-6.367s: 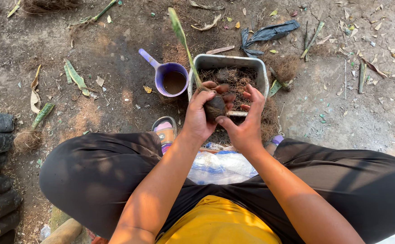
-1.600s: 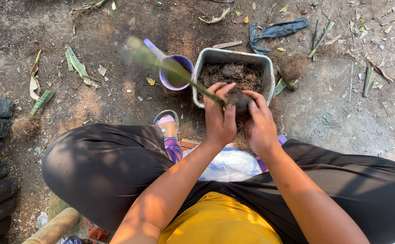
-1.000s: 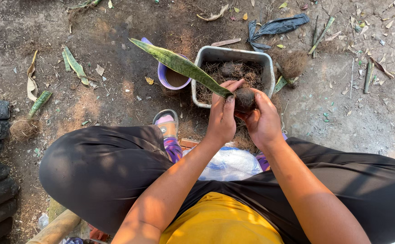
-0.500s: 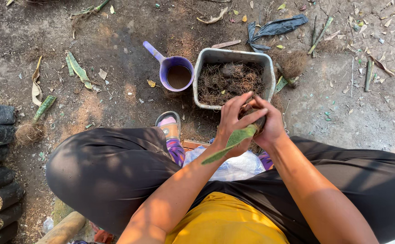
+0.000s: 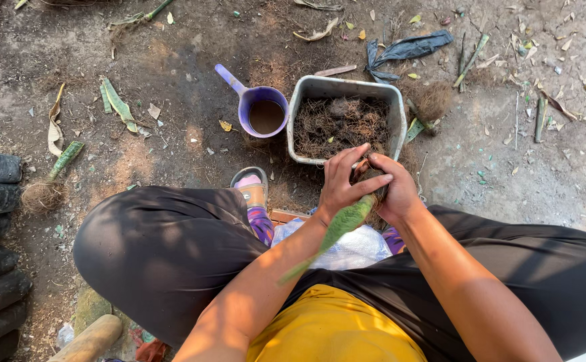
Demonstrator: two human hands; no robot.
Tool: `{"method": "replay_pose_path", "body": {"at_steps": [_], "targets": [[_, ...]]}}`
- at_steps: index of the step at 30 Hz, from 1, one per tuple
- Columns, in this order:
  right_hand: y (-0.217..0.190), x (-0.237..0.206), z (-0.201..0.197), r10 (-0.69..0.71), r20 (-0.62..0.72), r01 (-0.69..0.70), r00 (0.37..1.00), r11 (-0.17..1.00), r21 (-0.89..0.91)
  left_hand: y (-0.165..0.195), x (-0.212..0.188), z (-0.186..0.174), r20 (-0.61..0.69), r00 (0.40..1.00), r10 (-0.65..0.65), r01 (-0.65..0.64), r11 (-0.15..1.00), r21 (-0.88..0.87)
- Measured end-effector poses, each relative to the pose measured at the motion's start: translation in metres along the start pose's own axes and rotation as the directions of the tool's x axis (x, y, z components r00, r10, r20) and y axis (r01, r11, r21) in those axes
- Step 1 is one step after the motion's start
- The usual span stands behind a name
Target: The person sits on the ground and wraps a plant's root ball with fibrous material, likely coconut coir, using both hands. They repeatedly adjust and tighten the wrapping around the base of the plant.
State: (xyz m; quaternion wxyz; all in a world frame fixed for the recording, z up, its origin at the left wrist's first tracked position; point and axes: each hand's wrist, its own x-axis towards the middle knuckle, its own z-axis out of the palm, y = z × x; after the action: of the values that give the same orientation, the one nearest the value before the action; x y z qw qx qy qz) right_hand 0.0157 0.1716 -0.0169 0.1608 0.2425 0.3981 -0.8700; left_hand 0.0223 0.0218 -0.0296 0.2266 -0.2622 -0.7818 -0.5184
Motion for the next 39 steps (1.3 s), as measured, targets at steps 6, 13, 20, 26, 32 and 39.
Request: {"method": "replay_pose_path", "body": {"at_steps": [6,13,20,26,32,39], "targets": [[-0.018,-0.008,0.024,-0.171,0.265,0.156,0.949,0.985,0.077,0.004,0.011,-0.01,-0.033,0.994,-0.109,0.108,0.994,-0.029],[-0.01,-0.016,0.051,-0.54,0.407,0.508,0.737,0.045,-0.86,-0.044,0.024,0.011,0.263,0.619,-0.74,0.533,0.15,-0.833],[0.002,-0.005,0.045,-0.661,0.304,0.339,0.687,-0.078,-0.937,-0.062,0.022,0.004,0.45,0.448,-0.772,0.496,-0.204,-0.844],[0.004,-0.002,0.045,-0.644,0.315,0.451,0.697,0.053,-0.891,-0.052,0.043,-0.013,0.392,0.52,-0.759,0.561,-0.042,-0.827],[-0.001,-0.005,0.047,-0.686,0.408,0.489,0.602,-0.087,-0.868,-0.037,0.06,-0.027,0.487,0.416,-0.768,0.611,-0.16,-0.775],[0.003,-0.007,0.048,-0.648,0.462,0.536,0.605,-0.097,-0.838,-0.049,0.053,-0.017,0.342,0.573,-0.745,0.653,0.163,-0.74]]}}
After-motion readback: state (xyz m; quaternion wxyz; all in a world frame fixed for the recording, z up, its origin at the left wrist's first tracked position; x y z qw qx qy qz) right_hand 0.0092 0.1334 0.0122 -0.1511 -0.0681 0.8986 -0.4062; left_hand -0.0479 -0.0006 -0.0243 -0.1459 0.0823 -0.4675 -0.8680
